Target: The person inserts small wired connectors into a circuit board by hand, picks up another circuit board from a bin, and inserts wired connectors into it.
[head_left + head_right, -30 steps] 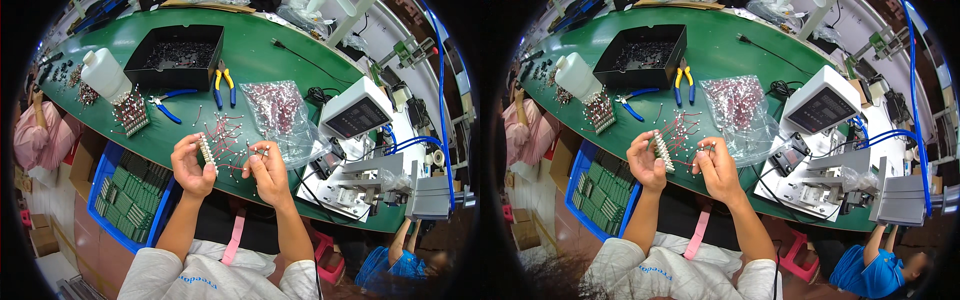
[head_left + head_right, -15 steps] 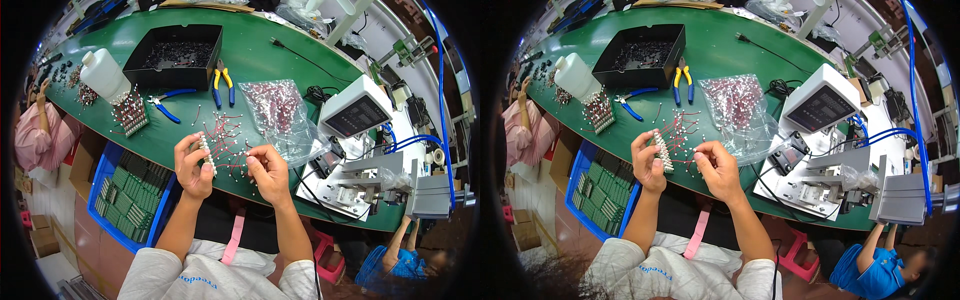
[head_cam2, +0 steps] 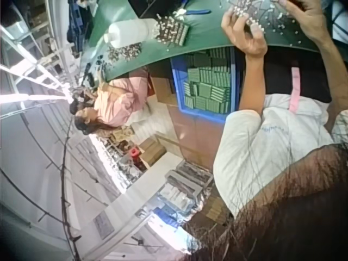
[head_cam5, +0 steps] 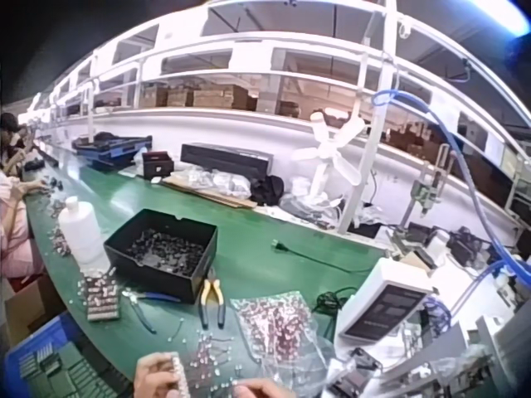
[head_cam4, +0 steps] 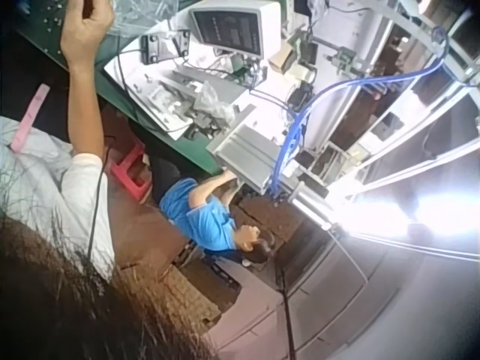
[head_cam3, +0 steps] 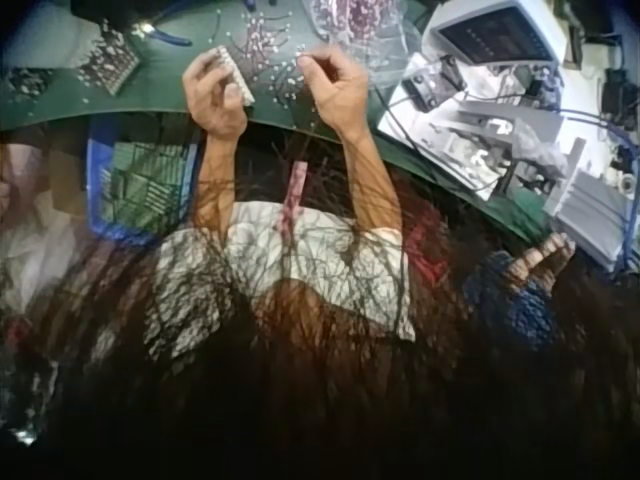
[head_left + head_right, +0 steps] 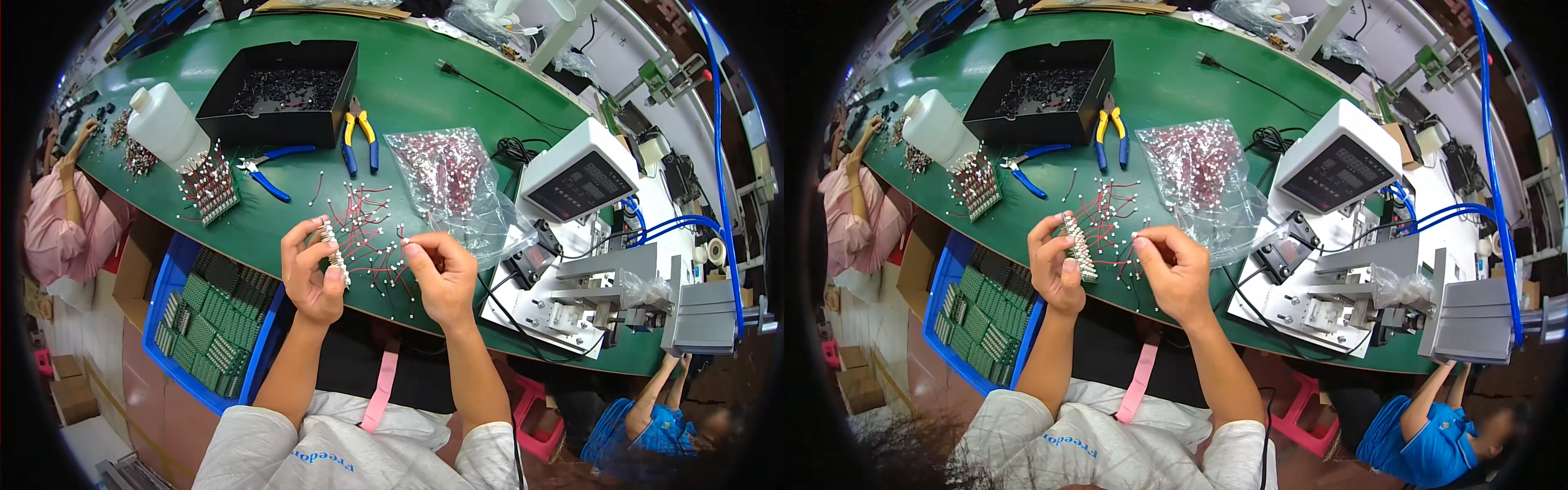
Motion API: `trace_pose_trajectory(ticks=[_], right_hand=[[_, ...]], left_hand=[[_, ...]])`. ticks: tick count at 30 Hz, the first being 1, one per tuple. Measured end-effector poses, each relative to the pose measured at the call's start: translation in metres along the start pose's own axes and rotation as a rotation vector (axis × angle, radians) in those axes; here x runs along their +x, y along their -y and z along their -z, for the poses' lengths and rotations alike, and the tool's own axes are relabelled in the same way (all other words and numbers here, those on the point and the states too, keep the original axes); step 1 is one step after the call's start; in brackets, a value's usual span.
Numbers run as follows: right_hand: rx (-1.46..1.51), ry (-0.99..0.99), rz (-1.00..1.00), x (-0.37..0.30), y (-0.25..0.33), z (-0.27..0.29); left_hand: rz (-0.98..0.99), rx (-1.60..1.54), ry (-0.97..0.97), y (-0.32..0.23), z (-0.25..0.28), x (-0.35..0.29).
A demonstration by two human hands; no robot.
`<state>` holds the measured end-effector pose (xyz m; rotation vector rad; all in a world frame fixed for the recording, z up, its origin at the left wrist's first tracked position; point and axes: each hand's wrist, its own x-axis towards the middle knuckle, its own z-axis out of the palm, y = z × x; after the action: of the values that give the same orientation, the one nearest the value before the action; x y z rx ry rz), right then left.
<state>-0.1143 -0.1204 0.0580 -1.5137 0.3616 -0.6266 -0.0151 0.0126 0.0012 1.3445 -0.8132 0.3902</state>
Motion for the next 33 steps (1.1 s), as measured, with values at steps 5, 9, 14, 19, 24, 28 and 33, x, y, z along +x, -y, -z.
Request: trace_pose_trajectory(ticks=[5,9,14,19,24,28,33], right_hand=[[-0.297,0.066,0.376,-0.016,0.008,-0.01],[-0.441,0.111,0.513,-0.021,0.0,-0.024],[-0.524,0.116,0.565,-0.018,-0.015,-0.027],[-0.536,0.147,0.577,-0.014,-0.014,-0.023],[-0.586,0.184,0.608,-0.011,-0.011,-0.02],[-0.634,0.205,0.637,-0.007,-0.009,-0.017],[-0.692,0.241,0.667,-0.004,-0.007,-0.017]], left_hand=[[0.007,0.011,0.002,0.0,0.001,-0.001],[0.009,0.006,0.014,0.0,0.001,0.0],[0.012,-0.02,0.016,0.004,-0.001,-0.003],[0.01,-0.032,0.013,0.006,0.0,-0.004],[0.007,-0.023,0.021,0.007,0.001,-0.005],[0.011,-0.022,0.023,0.007,0.001,-0.006],[0.018,-0.016,0.031,0.007,0.001,-0.005]])
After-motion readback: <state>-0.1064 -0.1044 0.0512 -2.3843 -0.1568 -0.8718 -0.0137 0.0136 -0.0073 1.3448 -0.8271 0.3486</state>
